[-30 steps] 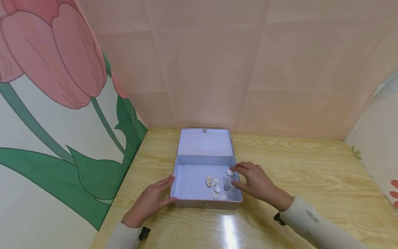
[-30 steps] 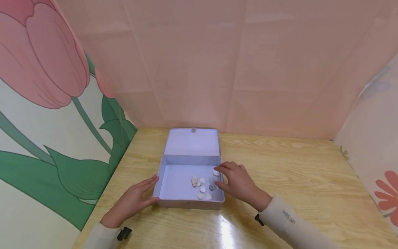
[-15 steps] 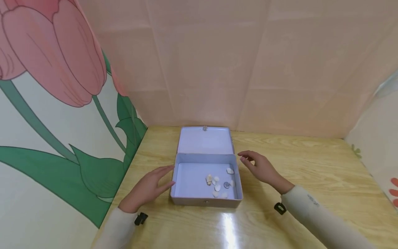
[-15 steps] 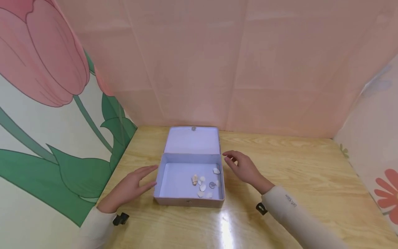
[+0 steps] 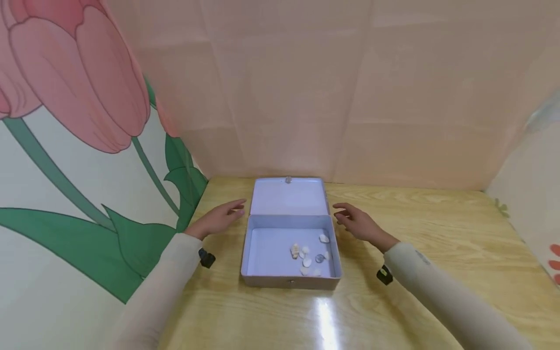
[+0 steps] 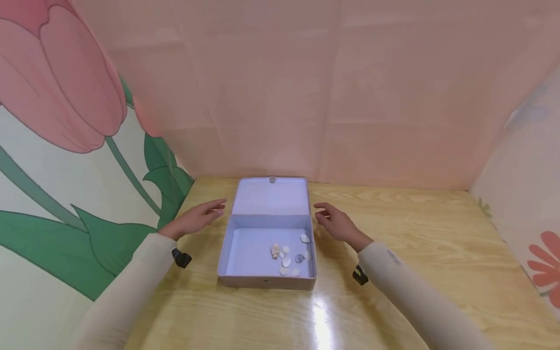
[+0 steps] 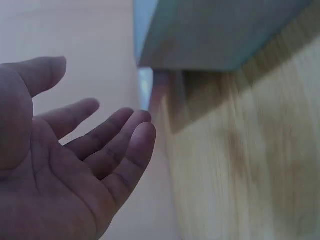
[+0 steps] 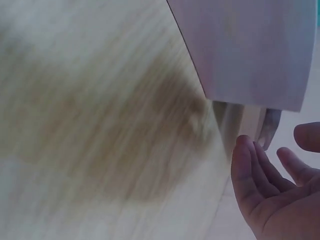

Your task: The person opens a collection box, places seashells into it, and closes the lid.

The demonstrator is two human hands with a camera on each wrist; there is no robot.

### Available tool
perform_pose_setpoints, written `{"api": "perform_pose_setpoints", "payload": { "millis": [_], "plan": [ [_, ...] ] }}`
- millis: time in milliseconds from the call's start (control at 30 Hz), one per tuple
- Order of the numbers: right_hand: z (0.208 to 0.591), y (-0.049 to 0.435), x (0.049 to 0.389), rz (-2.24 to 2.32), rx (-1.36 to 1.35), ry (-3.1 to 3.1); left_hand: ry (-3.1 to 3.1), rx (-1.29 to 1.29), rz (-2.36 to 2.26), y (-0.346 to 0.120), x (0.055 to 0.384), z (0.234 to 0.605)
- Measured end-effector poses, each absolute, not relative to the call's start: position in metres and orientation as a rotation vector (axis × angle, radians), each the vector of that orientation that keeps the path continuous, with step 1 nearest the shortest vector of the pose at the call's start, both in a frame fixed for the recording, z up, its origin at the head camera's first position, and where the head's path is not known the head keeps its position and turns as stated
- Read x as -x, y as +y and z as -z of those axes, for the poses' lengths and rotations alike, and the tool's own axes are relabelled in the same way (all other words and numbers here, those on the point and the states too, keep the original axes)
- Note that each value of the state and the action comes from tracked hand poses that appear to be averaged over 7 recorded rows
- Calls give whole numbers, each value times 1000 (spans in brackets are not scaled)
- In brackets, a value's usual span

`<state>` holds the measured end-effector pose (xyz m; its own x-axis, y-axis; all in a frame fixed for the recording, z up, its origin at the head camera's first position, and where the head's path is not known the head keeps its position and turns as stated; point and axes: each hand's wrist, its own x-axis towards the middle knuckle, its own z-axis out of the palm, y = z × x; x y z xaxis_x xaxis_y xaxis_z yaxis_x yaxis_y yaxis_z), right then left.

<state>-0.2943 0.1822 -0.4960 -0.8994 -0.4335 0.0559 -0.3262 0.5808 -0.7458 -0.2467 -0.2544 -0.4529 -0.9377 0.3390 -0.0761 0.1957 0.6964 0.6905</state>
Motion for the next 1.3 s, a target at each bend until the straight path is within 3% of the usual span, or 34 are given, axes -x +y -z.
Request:
{"api": "perform_pose_setpoints", "payload": {
  "millis": [233,433,1300],
  "plan": [
    [502,166,321,1263,603,2580,2614,-332,-1051,-252,291,463],
    [511,154,330,1344,549,2500,2535,-288,-1092,-240,307,477],
    [510,145,331,1382,593,2634,2659,-205,-1458,-241,305,497]
  ]
}}
